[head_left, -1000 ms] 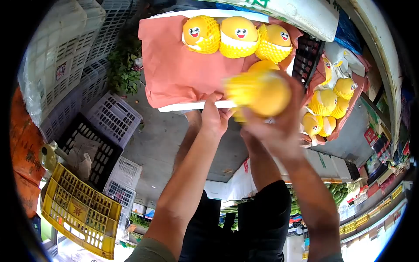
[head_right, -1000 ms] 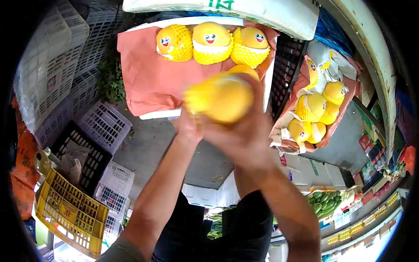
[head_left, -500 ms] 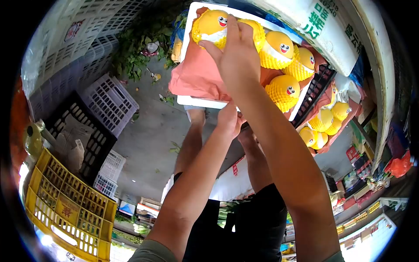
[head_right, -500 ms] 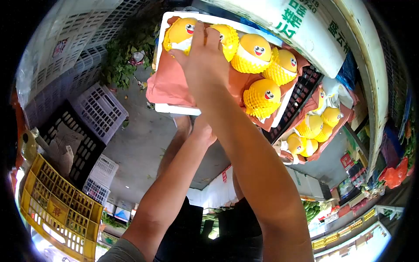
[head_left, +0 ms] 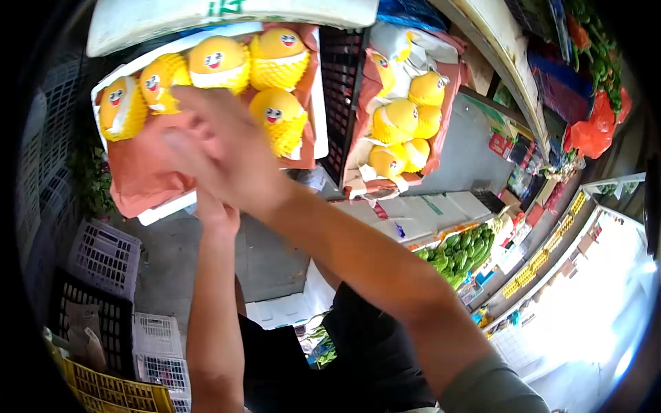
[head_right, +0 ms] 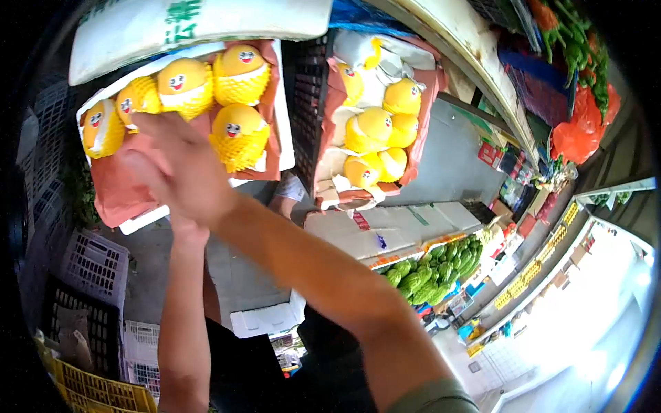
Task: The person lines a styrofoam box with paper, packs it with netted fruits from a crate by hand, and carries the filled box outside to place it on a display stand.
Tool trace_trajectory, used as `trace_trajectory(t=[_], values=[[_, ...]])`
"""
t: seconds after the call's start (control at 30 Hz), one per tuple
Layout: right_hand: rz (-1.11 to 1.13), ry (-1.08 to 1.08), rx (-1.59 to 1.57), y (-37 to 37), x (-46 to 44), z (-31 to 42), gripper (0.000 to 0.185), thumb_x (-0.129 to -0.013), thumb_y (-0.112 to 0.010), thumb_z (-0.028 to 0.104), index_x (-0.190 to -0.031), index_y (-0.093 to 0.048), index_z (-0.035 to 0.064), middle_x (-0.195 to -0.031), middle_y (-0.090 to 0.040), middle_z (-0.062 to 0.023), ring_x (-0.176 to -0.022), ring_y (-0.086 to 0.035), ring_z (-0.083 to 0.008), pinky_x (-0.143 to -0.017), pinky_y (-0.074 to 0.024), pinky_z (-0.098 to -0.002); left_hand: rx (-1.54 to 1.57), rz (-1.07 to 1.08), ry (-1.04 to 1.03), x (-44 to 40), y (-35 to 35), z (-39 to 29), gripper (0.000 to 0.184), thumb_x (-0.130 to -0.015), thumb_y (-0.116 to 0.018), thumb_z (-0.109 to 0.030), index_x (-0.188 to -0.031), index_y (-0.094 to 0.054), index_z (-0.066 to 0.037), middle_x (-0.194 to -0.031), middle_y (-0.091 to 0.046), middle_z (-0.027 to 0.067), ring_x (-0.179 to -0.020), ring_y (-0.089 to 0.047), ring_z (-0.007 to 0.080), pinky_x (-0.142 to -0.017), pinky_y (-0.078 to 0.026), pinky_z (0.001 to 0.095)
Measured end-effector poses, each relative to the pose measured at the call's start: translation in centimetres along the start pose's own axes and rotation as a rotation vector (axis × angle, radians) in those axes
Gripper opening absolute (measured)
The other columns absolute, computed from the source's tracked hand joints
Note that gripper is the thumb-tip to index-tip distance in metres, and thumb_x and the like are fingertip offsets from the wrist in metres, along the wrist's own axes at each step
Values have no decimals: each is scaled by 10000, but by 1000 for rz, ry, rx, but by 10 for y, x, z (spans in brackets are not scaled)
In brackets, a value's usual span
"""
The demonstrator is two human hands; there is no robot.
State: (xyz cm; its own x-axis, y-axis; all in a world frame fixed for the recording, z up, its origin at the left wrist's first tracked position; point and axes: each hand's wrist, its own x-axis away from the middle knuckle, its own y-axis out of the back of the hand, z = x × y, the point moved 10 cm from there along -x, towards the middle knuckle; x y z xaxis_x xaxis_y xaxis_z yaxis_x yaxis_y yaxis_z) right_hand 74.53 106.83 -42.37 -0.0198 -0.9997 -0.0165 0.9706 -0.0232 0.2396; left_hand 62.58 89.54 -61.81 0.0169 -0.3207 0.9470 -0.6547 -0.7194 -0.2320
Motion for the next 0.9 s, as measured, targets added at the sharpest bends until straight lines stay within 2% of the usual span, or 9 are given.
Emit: trace_trajectory(t=[0.13, 0.2, 0.27, 0.33, 0.43, 0.5, 0.63, 0.77, 0.9], values=[[-212, -70, 314, 151, 43, -41, 395, -935, -725, 124, -1297, -618, 7, -1110, -694, -119, -901, -683, -232, -803, -567, -344, -58, -158, 50, 7, 1, 8, 256, -942, -604, -280, -1106, -598, -83, -1114, -690, 107, -994, -695, 249, -869, -618, 376], [-352, -338, 418, 229, 48, -68, 331, -962, -699, 149, -1248, -650, -10, -1028, -709, -107, -843, -679, -221, -793, -562, -314, -87, -177, 34, 7, 0, 14, 298, -930, -624, -292, -1137, -605, -78, -1105, -683, 102, -993, -701, 252, -890, -623, 389], [-395, -359, 605, 298, 47, -122, 350, -952, -704, 231, -1218, -681, 6, -971, -722, -104, -853, -687, -224, -795, -557, -315, -118, -194, 14, 5, 1, 17, 341, -918, -645, -304, -1169, -612, -74, -1096, -676, 97, -992, -708, 255, -911, -628, 403], [-393, -593, 700, 355, 41, -179, 404, -917, -714, 316, -1204, -700, 31, -968, -740, -114, -878, -712, -266, -807, -562, -348, -124, -142, -19, 5, -3, 19, 386, -923, -657, -345, -1199, -614, -79, -1123, -672, 106, -1001, -702, 252, -898, -625, 386], [-240, -748, 818, 401, 23, -233, 483, -881, -707, 379, -1245, -692, 62, -1140, -725, -156, -1083, -686, -313, -947, -533, -386, -151, -180, -55, 13, -14, 22, 411, -943, -629, -375, -1236, -606, -88, -1124, -676, 96, -1012, -679, 233, -903, -598, 366], [-32, -514, 1143, 397, -1, -239, 595, -858, -693, 399, -1361, -621, 89, -1338, -642, -174, -1295, -568, -337, -1100, -448, -403, -153, -198, -82, 12, -14, 21, 416, -951, -616, -383, -1247, -603, -90, -1130, -676, 94, -1011, -669, 225, -901, -588, 360], [72, -530, 1278, 407, -17, -266, 838, -804, -708, 443, -1538, -435, 144, -1533, -487, -157, -1415, -457, -340, -1196, -359, -425, -158, -201, -65, 12, -13, 27, 419, -970, -584, -383, -1268, -596, -88, -1138, -664, 82, -996, -643, 207, -881, -566, 341], [308, -511, 1211, 398, -47, -311, 1013, -731, -761, 471, -1579, -344, 104, -1604, -417, -152, -1471, -402, -352, -1195, -364, -473, -167, -251, -89, 9, -13, 27, 414, -977, -572, -385, -1272, -597, -96, -1124, -656, 71, -987, -632, 201, -875, -553, 335], [423, -604, 1282, 382, -40, -315, 1153, -612, -867, 540, -1569, -377, 122, -1553, -486, -150, -1466, -408, -339, -1181, -358, -486, -184, -281, -103, 7, -11, 27, 403, -968, -574, -385, -1269, -603, -118, -1107, -663, 50, -968, -636, 190, -863, -541, 326]])
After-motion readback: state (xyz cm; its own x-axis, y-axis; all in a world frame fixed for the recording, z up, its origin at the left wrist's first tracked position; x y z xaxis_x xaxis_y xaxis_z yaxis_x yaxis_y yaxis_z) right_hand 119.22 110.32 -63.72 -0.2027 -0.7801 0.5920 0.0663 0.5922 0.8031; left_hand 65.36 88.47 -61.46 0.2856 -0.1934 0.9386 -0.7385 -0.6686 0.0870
